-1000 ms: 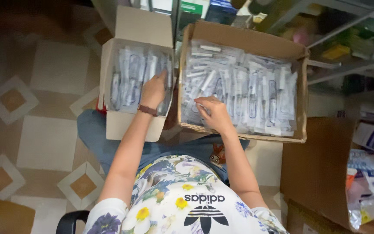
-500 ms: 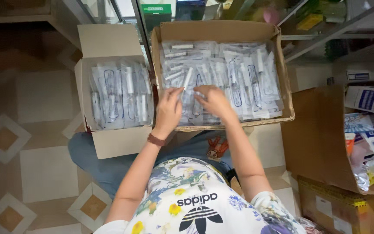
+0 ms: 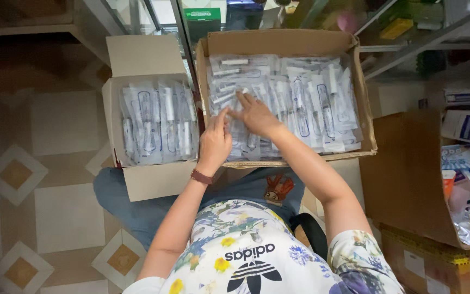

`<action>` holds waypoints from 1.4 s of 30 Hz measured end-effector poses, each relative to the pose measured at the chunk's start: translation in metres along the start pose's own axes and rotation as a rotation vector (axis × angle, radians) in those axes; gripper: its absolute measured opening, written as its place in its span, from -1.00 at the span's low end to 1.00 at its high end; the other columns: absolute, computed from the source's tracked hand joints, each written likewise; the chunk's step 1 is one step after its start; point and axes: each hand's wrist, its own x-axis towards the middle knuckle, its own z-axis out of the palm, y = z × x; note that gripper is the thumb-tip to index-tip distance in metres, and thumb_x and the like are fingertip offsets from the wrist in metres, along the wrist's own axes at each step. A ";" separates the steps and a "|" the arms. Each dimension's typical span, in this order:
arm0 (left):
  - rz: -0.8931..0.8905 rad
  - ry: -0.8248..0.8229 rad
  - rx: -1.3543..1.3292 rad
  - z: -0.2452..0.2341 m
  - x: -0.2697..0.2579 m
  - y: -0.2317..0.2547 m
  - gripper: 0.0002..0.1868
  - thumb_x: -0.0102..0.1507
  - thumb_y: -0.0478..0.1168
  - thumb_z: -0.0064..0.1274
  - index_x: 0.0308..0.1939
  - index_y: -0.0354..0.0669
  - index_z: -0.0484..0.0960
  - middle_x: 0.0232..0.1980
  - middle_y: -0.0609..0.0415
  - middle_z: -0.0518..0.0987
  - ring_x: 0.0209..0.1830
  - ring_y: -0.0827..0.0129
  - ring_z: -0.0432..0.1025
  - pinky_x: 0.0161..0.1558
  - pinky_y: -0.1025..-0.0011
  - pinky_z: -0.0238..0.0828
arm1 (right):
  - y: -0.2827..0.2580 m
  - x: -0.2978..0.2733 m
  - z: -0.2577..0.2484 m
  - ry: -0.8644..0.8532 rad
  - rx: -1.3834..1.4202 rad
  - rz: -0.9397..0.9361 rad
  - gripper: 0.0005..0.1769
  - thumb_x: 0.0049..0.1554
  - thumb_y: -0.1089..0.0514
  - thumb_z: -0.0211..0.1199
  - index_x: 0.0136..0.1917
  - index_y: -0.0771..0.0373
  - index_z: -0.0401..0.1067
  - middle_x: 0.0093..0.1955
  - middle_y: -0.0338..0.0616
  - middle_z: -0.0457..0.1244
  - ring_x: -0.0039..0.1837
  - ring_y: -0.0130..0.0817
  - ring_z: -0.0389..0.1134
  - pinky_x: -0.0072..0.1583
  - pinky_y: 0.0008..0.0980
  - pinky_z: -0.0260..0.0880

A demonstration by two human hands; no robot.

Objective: The person transfers individually wrapped medical syringes from a large cardboard box into a smaller white box. They pick up the syringes one by one or in small groups and place them into the smaller container, which is positioned on their lap.

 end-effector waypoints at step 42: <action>0.031 0.157 -0.325 -0.002 -0.014 0.000 -0.55 0.48 -0.17 -0.02 0.46 -0.02 0.37 -0.05 -0.03 0.64 -0.15 0.26 0.61 -0.11 0.31 0.54 | -0.035 -0.030 -0.034 0.653 0.428 -0.089 -0.61 0.08 0.38 0.26 0.19 0.20 0.51 0.46 0.09 0.25 0.47 0.04 0.30 0.45 -0.21 0.32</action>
